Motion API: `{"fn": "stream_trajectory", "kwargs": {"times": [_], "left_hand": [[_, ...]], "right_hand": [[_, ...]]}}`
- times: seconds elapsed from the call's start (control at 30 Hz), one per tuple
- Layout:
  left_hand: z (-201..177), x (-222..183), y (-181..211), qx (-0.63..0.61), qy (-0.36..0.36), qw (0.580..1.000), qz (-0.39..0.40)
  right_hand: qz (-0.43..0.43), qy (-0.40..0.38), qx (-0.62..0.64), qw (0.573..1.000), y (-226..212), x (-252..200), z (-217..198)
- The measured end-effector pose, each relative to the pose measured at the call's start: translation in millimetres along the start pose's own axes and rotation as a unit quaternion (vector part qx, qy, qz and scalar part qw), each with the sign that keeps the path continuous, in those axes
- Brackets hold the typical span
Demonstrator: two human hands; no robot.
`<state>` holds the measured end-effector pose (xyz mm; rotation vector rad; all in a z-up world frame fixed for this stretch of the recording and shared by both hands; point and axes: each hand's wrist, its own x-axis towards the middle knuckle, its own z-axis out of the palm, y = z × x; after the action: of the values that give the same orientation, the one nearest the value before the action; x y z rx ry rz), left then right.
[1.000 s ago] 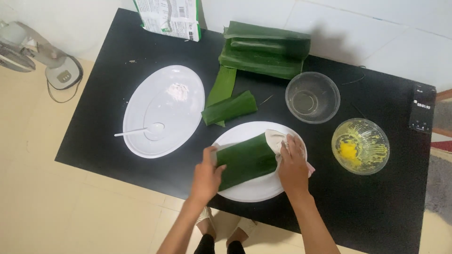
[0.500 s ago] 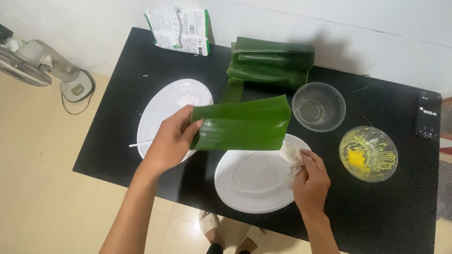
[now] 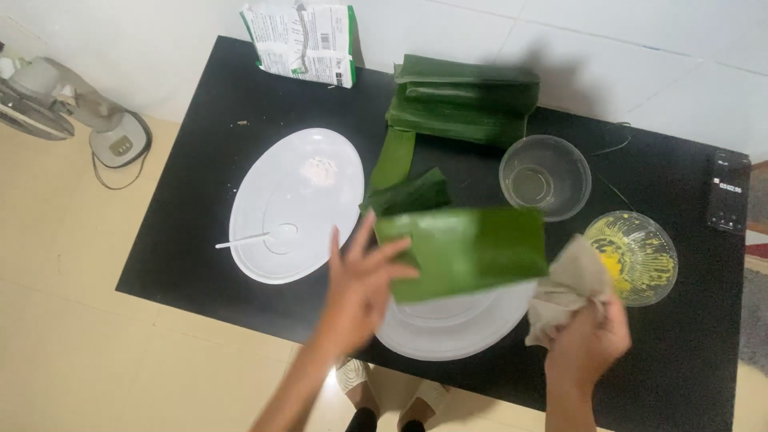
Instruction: Wiping and cleaning banana leaves with a cloth on a table for food preparation.
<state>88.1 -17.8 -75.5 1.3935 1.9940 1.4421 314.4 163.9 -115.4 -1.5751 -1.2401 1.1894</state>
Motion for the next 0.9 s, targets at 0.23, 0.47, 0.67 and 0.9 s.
{"fn": "stream_trajectory", "kwargs": {"times": [0.23,0.47,0.67,0.9], "left_hand": [[103.0,-62.0,-64.1,0.180,0.006,0.981,0.075],[70.2,-44.7,-45.2,0.270,0.033,0.959,0.084],[-11.2,-39.9,-34.3,0.155,0.090,0.984,-0.022],[-12.8,14.3,-31.1,0.186,0.184,0.965,0.019]], "right_hand": [[-0.334,-0.111,-0.176,0.919,36.4,-41.4,37.7],[-0.326,-0.222,-0.290,0.872,65.5,-23.1,54.6],[-0.341,-0.095,-0.235,0.905,8.8,-14.2,32.0],[-0.454,-0.221,-0.380,0.775,98.8,-1.4,90.1]]}}
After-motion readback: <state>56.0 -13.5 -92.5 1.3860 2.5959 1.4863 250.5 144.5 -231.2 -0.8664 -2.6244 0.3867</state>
